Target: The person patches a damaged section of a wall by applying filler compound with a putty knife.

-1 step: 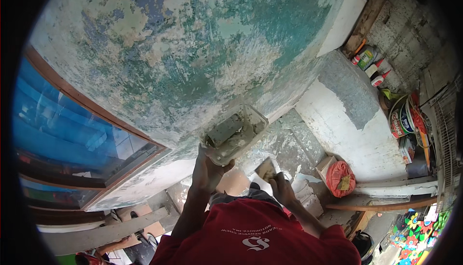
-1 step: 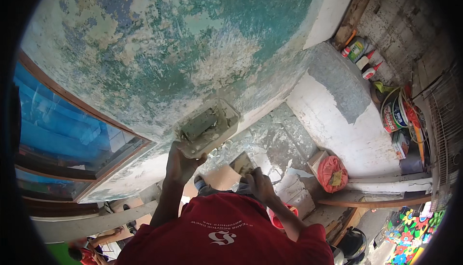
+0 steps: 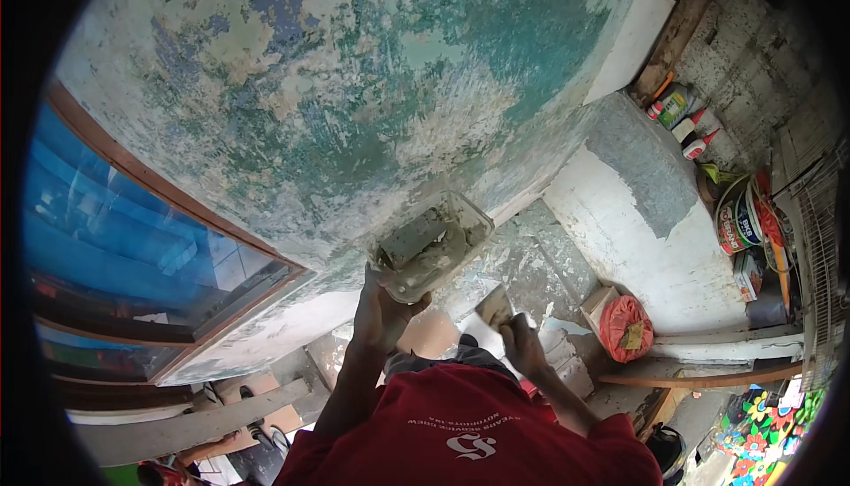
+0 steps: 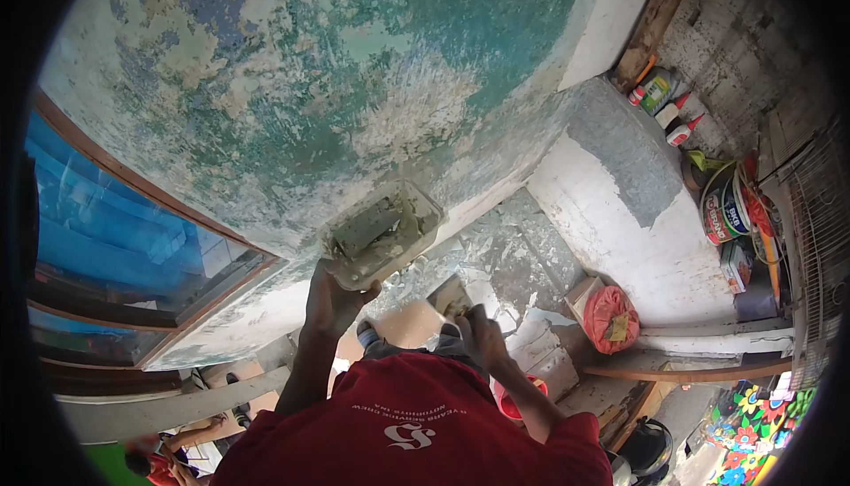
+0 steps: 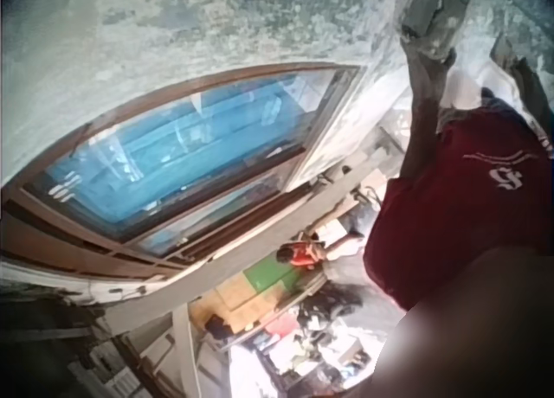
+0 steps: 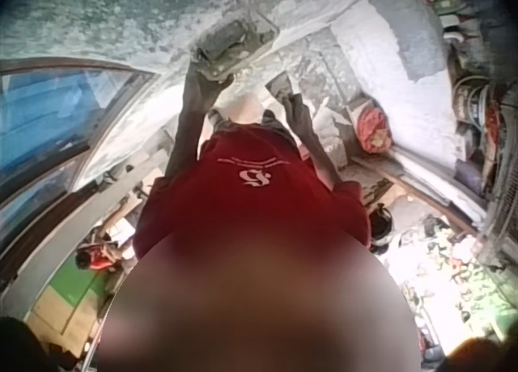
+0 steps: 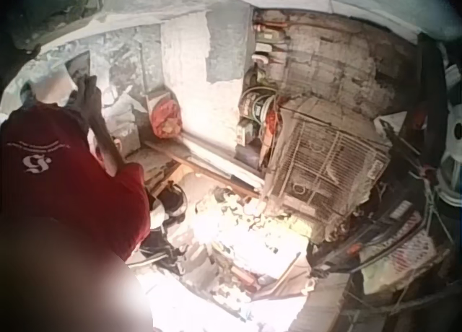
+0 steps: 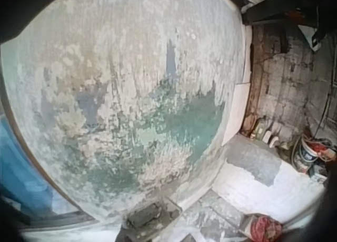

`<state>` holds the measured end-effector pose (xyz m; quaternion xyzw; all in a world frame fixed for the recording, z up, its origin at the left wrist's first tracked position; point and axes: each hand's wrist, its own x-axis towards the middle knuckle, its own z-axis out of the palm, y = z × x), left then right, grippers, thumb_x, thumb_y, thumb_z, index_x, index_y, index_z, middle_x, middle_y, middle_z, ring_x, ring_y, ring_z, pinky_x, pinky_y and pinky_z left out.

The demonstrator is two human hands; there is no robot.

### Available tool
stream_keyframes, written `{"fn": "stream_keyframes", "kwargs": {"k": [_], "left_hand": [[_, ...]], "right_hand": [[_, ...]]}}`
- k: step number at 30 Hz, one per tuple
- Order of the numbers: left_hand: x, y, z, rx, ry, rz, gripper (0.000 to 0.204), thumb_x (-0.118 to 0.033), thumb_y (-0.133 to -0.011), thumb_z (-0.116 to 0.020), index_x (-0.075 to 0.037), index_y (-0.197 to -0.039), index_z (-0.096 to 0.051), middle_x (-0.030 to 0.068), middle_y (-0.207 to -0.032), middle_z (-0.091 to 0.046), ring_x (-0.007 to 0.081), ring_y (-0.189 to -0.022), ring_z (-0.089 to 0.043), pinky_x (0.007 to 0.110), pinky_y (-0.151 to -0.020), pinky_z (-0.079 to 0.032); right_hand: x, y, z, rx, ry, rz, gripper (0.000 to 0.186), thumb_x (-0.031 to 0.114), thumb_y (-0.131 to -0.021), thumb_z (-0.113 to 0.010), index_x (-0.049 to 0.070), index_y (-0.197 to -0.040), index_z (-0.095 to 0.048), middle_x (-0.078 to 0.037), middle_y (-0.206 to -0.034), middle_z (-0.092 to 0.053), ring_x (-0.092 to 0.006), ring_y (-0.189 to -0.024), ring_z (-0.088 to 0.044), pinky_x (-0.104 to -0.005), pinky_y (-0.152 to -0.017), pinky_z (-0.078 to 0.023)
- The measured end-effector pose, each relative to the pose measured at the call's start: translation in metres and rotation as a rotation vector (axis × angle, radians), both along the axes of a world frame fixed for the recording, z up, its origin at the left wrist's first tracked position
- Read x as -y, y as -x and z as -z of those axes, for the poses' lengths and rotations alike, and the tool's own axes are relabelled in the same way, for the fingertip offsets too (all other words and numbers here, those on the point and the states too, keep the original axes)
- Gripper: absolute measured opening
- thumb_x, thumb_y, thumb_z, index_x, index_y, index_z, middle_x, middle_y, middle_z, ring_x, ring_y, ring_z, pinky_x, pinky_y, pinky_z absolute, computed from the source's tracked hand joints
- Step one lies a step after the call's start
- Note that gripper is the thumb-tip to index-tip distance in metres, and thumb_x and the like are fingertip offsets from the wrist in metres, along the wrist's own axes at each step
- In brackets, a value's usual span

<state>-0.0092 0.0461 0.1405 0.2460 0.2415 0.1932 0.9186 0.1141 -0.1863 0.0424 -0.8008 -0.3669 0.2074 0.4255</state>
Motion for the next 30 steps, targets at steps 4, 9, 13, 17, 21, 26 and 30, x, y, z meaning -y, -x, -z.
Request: {"fn": "stream_keyframes", "kwargs": {"k": [4,9,13,17,21,26,30], "left_hand": [[0.010,-0.004,0.003,0.013,0.003,0.003,0.046,-0.031,-0.086,-0.049,-0.016,-0.127,-0.034,0.0089,-0.121,-0.046,0.0229,-0.107,-0.049,0.037,-0.079,-0.048],[0.029,-0.015,0.005,-0.015,0.004,0.010,0.039,-0.029,-0.085,-0.048,-0.010,-0.119,-0.043,0.0099,-0.117,-0.050,0.0235,-0.101,-0.051,0.038,-0.079,-0.045],[0.010,-0.009,0.002,-0.021,0.074,-0.026,0.041,-0.026,-0.080,-0.047,-0.010,-0.118,-0.042,0.0103,-0.116,-0.048,0.0231,-0.102,-0.048,0.036,-0.075,-0.044],[0.011,-0.008,0.000,-0.051,0.032,-0.036,0.040,-0.027,-0.081,-0.047,-0.010,-0.117,-0.043,0.0100,-0.114,-0.049,0.0221,-0.102,-0.048,0.037,-0.075,-0.045],[0.025,-0.015,0.008,-0.053,-0.036,-0.018,0.038,-0.027,-0.082,-0.047,-0.010,-0.116,-0.044,0.0096,-0.112,-0.051,0.0222,-0.101,-0.050,0.038,-0.077,-0.046],[0.023,-0.013,0.013,-0.023,0.041,-0.002,0.040,-0.030,-0.082,-0.047,-0.010,-0.117,-0.044,0.0100,-0.112,-0.051,0.0233,-0.101,-0.050,0.040,-0.080,-0.043],[0.018,-0.006,0.000,-0.058,-0.013,-0.039,0.045,-0.029,-0.078,-0.048,-0.010,-0.118,-0.043,0.0107,-0.116,-0.049,0.0260,-0.102,-0.050,0.040,-0.077,-0.043]], "right_hand": [[-0.029,-0.007,-0.052,0.002,-0.100,0.064,0.021,0.016,-0.088,-0.050,0.000,-0.091,-0.039,-0.022,-0.071,-0.060,-0.0415,-0.064,-0.058,-0.0461,-0.052,-0.045],[-0.065,0.007,-0.037,0.081,-0.171,0.026,0.023,0.018,-0.087,-0.054,0.000,-0.091,-0.040,-0.022,-0.073,-0.061,-0.0413,-0.063,-0.059,-0.0479,-0.052,-0.047],[-0.029,0.007,0.006,0.160,0.009,-0.007,0.025,0.020,-0.086,-0.055,0.001,-0.091,-0.040,-0.020,-0.068,-0.061,-0.0408,-0.059,-0.059,-0.0468,-0.049,-0.047],[-0.016,0.006,-0.014,0.081,-0.016,0.013,0.021,0.017,-0.087,-0.053,0.001,-0.091,-0.040,-0.018,-0.065,-0.060,-0.0386,-0.060,-0.060,-0.0449,-0.048,-0.047],[-0.052,0.008,-0.051,0.083,-0.153,0.045,0.024,0.016,-0.086,-0.056,0.001,-0.091,-0.039,-0.017,-0.065,-0.060,-0.0376,-0.059,-0.060,-0.0433,-0.048,-0.047],[-0.044,0.006,0.000,0.141,-0.092,-0.028,0.026,0.021,-0.086,-0.057,0.001,-0.090,-0.040,-0.018,-0.064,-0.060,-0.0388,-0.060,-0.060,-0.0443,-0.049,-0.047],[0.005,-0.002,0.032,0.107,-0.050,0.022,0.022,0.019,-0.088,-0.052,0.001,-0.089,-0.040,-0.020,-0.063,-0.056,-0.0369,-0.050,-0.055,-0.0428,-0.040,-0.042]]}}
